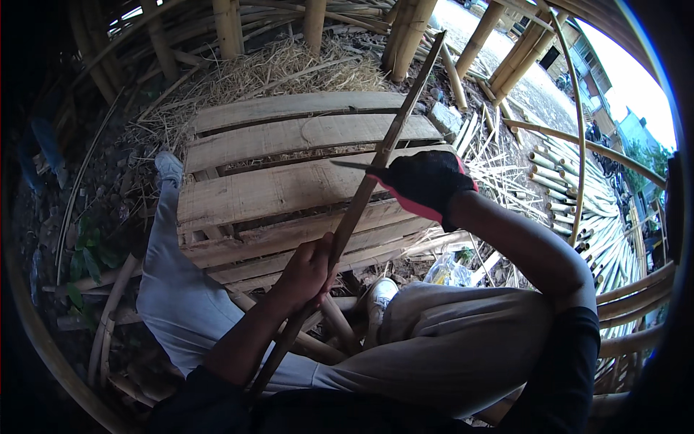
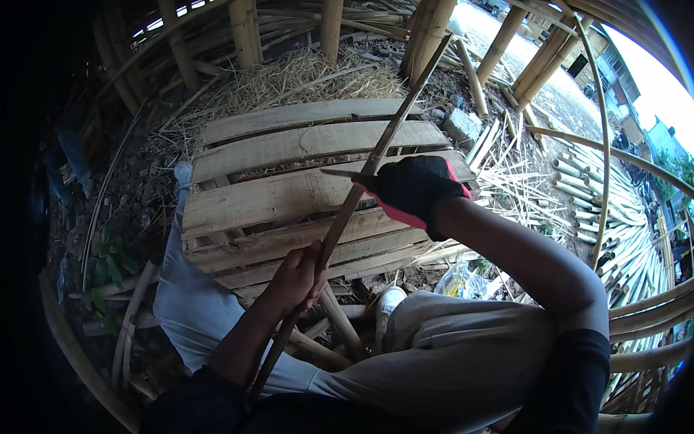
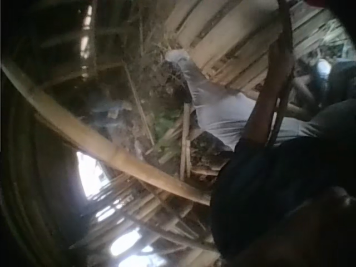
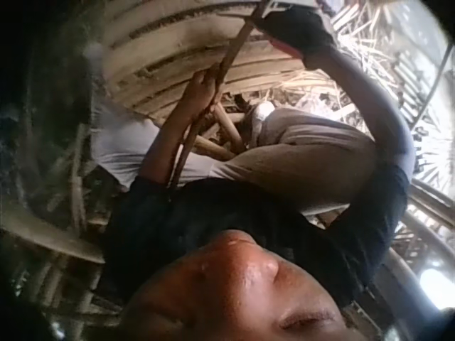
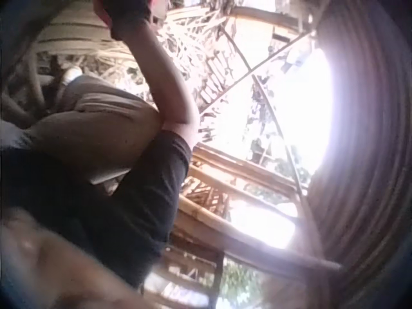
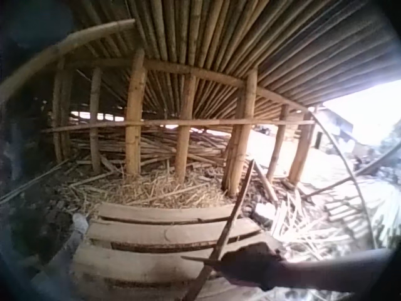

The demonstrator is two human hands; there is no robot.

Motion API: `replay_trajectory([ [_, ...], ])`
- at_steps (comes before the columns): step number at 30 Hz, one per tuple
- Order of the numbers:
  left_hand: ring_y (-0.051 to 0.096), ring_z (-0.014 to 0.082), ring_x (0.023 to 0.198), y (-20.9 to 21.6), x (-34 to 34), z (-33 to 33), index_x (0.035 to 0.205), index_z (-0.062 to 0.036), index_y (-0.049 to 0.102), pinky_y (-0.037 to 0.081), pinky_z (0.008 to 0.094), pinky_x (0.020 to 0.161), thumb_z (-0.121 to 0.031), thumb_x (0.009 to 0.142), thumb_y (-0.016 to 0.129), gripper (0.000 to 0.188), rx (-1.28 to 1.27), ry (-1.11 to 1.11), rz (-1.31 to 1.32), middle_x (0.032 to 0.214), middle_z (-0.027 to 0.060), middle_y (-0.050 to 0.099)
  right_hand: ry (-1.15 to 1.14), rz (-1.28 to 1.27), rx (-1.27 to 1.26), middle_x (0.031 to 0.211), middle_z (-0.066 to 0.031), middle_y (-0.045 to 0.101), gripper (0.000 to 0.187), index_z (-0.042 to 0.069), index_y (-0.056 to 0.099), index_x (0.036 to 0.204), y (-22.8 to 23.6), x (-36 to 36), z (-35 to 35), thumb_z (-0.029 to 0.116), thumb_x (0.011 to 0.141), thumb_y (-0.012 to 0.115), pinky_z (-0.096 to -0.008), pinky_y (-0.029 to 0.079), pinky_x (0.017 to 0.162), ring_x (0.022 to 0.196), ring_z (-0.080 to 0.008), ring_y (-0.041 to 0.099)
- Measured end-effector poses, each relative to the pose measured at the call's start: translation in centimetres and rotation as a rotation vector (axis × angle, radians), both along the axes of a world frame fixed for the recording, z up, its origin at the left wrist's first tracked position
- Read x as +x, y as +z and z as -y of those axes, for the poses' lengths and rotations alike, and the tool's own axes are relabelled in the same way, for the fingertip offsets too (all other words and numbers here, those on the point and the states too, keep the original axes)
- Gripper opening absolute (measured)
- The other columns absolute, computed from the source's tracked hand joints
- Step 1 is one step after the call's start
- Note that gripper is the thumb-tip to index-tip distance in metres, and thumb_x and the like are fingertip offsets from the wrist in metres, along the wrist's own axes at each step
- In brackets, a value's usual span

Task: The recorder uses a knife to slice or strip thin pieces of wood from a bamboo pole while sitting on the ground in a workshop area.

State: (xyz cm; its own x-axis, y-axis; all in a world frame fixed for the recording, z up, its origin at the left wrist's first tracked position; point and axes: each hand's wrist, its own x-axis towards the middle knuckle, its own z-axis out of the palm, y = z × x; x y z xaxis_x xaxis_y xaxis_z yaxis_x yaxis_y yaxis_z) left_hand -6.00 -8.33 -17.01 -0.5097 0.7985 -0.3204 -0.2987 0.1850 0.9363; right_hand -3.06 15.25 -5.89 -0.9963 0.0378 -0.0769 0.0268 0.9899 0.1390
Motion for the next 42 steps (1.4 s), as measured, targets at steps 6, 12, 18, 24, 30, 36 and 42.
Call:
replay_trajectory([
  [6, 0.039, 0.0095, 0.033, 1.0, 0.2, 0.0, 0.085, -0.0074, 0.046, 0.035, 0.0253, 0.033, -0.043, 0.106, 0.025, 0.047, -0.077, -0.005, -0.028, 0.047, 0.0011, 0.041, -0.066, -0.010, 0.101, 0.082, -0.0096, 0.071, 0.062, 0.014, 0.072, 0.091, 0.5, -1.6, -3.9, 0.056, 0.100, 0.028, -0.0410, 0.054, 0.074, 0.079, -0.0289, 0.070],
  [12, 0.040, 0.0095, 0.033, -0.1, 0.0, -0.3, 0.080, -0.0077, 0.047, 0.037, 0.0249, 0.033, -0.045, 0.106, 0.026, 0.050, -0.021, 0.004, -0.017, 0.047, 0.0007, 0.041, 0.103, 0.153, 0.048, 0.077, -0.0065, 0.070, 0.056, 0.021, 0.073, 0.094, -0.2, 1.8, 2.7, 0.061, 0.097, 0.033, -0.0407, 0.054, 0.064, 0.072, -0.0285, 0.069],
  [18, 0.040, 0.0095, 0.033, 0.5, 0.2, -0.2, 0.080, -0.0076, 0.046, 0.037, 0.0249, 0.033, -0.044, 0.106, 0.025, 0.049, -0.037, 0.001, -0.026, 0.047, 0.0006, 0.041, 0.153, 0.002, 0.389, 0.073, -0.0063, 0.069, 0.040, 0.023, 0.070, 0.110, 2.2, -1.7, -6.6, 0.043, 0.102, 0.035, -0.0401, 0.051, 0.053, 0.062, -0.0247, 0.067],
  [24, 0.040, 0.0094, 0.033, 0.2, -0.1, -0.3, 0.080, -0.0075, 0.046, 0.037, 0.0248, 0.034, -0.043, 0.107, 0.024, 0.049, -0.014, 0.000, -0.018, 0.047, 0.0004, 0.042, -0.147, 0.031, 0.117, 0.069, -0.0105, 0.069, 0.064, 0.015, 0.074, 0.076, -0.5, 1.0, 2.2, 0.057, 0.099, 0.031, -0.0427, 0.053, 0.067, 0.067, -0.0312, 0.068],
  [30, 0.039, 0.0096, 0.033, 0.0, -0.3, -0.3, 0.080, -0.0069, 0.046, 0.037, 0.0254, 0.035, -0.043, 0.107, 0.024, 0.049, -0.008, -0.005, -0.009, 0.047, 0.0008, 0.042, -0.321, -0.196, 0.193, 0.067, -0.0107, 0.068, 0.069, 0.014, 0.070, 0.069, 1.3, -2.3, -4.6, 0.053, 0.101, 0.023, -0.0444, 0.053, 0.064, 0.062, -0.0316, 0.066],
  [36, 0.040, 0.0097, 0.033, 0.4, -0.2, -0.2, 0.082, -0.0067, 0.046, 0.037, 0.0252, 0.033, -0.042, 0.107, 0.024, 0.049, -0.068, -0.002, -0.002, 0.047, 0.0008, 0.042, -0.056, -0.220, 0.130, 0.062, -0.0063, 0.068, 0.060, 0.014, 0.070, 0.070, -1.0, -0.6, -0.2, 0.051, 0.100, 0.033, -0.0453, 0.054, 0.063, 0.061, -0.0292, 0.068],
  [42, 0.039, 0.0094, 0.033, 0.2, -0.3, -0.2, 0.084, -0.0065, 0.047, 0.037, 0.0248, 0.033, -0.041, 0.107, 0.025, 0.047, 0.019, -0.006, 0.017, 0.047, 0.0009, 0.041, -0.473, -0.290, 0.278, 0.072, -0.0131, 0.069, 0.066, 0.011, 0.071, 0.081, 3.0, -2.6, -7.3, 0.050, 0.102, 0.021, -0.0445, 0.054, 0.062, 0.070, -0.0349, 0.069],
])
